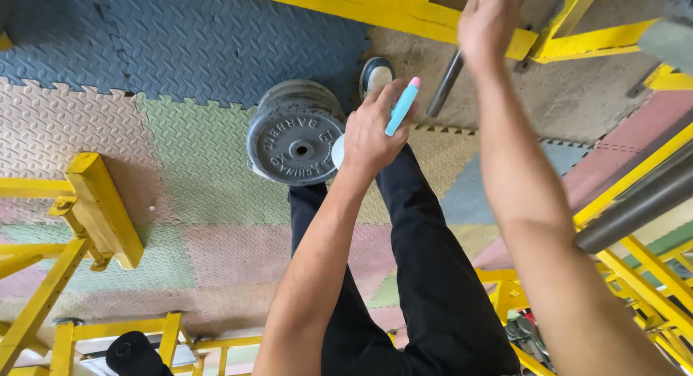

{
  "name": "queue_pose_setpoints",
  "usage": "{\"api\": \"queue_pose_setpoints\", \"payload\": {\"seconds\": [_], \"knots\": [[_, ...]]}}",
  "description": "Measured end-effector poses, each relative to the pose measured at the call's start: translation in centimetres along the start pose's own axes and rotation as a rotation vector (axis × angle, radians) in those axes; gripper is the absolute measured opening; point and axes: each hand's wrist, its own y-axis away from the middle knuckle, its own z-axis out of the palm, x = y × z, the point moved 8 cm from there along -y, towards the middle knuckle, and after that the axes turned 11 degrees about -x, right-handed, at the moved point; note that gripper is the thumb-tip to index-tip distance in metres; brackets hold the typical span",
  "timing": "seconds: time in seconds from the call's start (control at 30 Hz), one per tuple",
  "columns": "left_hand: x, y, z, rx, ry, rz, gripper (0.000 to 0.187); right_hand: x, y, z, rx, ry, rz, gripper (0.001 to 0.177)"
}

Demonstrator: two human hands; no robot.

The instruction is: Organizing various weight plates onto a storage rack and cleaning the equipment with a spray bottle.

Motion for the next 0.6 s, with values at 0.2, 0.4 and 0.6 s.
{"api": "queue_pose_setpoints", "payload": {"seconds": [0.2, 0.4, 0.6], "knots": [[0.9, -1.7, -1.0, 0.043, 0.044, 0.001, 0.041, -6.8, 14.0, 2.3, 0.106, 0.464, -0.404, 0.048], [1.4, -1.9, -2.0, 0.093, 0.031, 0.047, 0.041, -8.3, 7.1, 2.1, -0.284, 0.364, -0.438, 0.051], [1.6, -0.6, -2.9, 0.017, 0.062, 0.047, 0.043, -6.8, 0.1, 1.3, 0.116, 0.676, -0.367, 0.065]]}}
